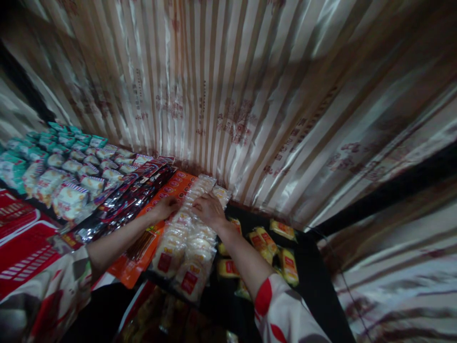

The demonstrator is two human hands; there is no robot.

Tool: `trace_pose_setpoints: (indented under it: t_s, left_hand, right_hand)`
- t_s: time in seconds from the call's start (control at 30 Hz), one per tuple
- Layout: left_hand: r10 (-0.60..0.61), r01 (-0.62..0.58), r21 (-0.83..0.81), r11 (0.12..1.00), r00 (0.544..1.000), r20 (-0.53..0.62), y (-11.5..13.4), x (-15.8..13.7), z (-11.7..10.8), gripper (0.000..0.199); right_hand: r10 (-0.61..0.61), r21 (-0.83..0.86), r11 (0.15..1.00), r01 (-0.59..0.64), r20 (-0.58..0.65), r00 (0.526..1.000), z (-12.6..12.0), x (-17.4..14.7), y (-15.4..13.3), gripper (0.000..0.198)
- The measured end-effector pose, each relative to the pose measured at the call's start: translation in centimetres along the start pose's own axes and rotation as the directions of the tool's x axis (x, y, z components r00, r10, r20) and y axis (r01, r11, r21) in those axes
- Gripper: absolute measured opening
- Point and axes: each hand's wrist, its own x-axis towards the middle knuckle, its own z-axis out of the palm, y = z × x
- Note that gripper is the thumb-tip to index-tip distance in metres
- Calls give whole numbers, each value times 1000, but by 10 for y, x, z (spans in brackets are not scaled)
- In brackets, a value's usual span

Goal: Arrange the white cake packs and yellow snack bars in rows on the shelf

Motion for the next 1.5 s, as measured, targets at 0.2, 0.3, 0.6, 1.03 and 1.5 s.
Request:
trace_pose_setpoints:
  t_s: [0.2, 0.3, 0.6, 1.03, 1.5]
  left_hand:
    - [12, -10, 37, 999, 999, -38, -1, -1, -5, 9]
    - [-18, 30, 127, 991, 995, -94, -1, -5, -11, 14]
    - [19, -20, -1, 1000, 961, 276, -1, -16, -23, 15]
    - [52, -60, 169, 984, 998, 47, -12, -8, -3, 12]
    - [26, -25, 178, 984, 1000, -5, 1, -33, -23, 27]
  right_hand:
    - [25, -112, 994, -15, 93, 995, -1, 1, -12, 8]
    - [64, -141, 989, -52, 76, 995, 2, 2, -15, 8]
    - [95, -141, 986, -85, 68, 993, 6, 1, -14, 9]
    - [-19, -47, 999, 20, 9, 1000, 0, -6, -13, 16]
    - [11, -132, 991, 1, 88, 996, 0, -9, -25, 11]
